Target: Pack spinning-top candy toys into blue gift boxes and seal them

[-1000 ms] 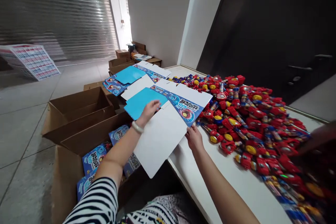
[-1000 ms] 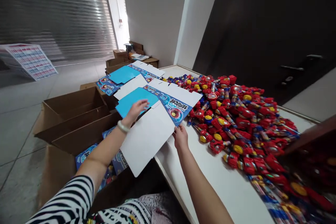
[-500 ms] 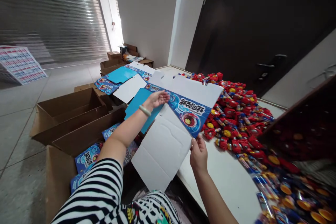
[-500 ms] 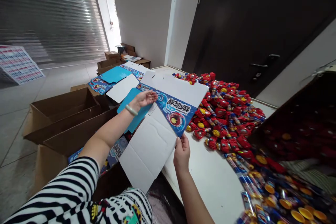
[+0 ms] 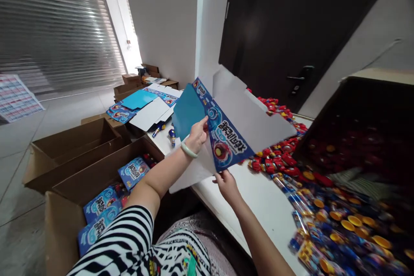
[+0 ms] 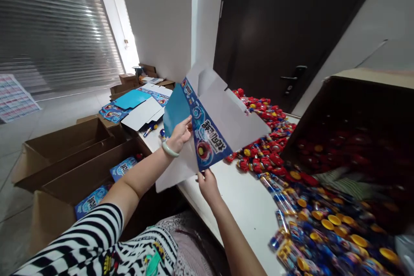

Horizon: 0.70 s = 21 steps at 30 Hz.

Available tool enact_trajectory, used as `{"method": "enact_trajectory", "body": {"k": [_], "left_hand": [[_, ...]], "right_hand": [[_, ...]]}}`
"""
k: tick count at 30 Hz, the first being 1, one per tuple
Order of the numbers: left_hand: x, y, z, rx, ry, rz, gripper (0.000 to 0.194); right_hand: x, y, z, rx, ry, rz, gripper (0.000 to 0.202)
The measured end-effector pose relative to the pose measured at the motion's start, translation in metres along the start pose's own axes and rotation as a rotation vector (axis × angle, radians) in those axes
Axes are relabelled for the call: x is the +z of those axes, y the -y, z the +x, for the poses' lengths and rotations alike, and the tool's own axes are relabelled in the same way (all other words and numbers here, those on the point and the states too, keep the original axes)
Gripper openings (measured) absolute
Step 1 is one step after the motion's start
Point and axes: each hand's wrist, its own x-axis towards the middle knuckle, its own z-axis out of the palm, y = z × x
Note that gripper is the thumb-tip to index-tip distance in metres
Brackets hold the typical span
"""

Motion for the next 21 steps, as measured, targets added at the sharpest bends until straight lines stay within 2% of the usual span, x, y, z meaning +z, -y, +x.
{"method": "enact_trajectory", "body": {"k": [2,4,5,7,8,9,10,12,14,16,18,20,21], "left_hand": [[0.016,0.007,-0.011,0.111,0.052,-0.078,0.008],[0.030,0.014,-0.025,0.187,0.087,-0.110,0.011],[0.037,0.018,-0.033,0.197,0.109,-0.096,0.013],[0.050,0.029,-0.050,0.195,0.182,-0.059,0.013],[0.056,0.037,-0.058,0.192,0.229,-0.048,0.012],[0.063,0.045,-0.066,0.187,0.275,-0.049,0.012],[0.069,0.053,-0.073,0.185,0.310,-0.051,0.011],[0.078,0.067,-0.083,0.185,0.345,-0.003,0.010],[0.082,0.072,-0.090,0.218,0.360,0.144,0.010],[0.081,0.066,-0.096,0.309,0.407,0.365,0.012],[0.076,0.048,-0.104,0.408,0.572,0.604,0.018],[0.073,0.020,-0.108,0.439,0.857,0.826,0.029],[0.076,0.004,-0.108,0.456,0.943,0.913,0.032]], "right_hand": [[-0.029,0.023,-0.023,-0.038,0.232,-0.161,0.021],[-0.062,0.056,-0.051,-0.163,0.417,-0.274,0.020],[-0.079,0.074,-0.063,-0.259,0.358,-0.271,0.025],[-0.109,0.106,-0.076,-0.500,-0.162,-0.296,0.040],[-0.122,0.117,-0.077,-0.561,-0.400,-0.382,0.054],[-0.134,0.123,-0.074,-0.587,-0.585,-0.490,0.069],[-0.145,0.124,-0.070,-0.575,-0.701,-0.603,0.081],[-0.163,0.114,-0.059,-0.485,-0.828,-0.742,0.087],[-0.176,0.096,-0.052,-0.348,-0.867,-0.714,0.073],[-0.184,0.080,-0.050,-0.228,-0.849,-0.557,0.054],[-0.187,0.072,-0.054,-0.209,-0.863,-0.377,0.048],[-0.187,0.074,-0.060,-0.293,-0.981,-0.291,0.043],[-0.186,0.079,-0.064,-0.331,-1.034,-0.302,0.041]]}}
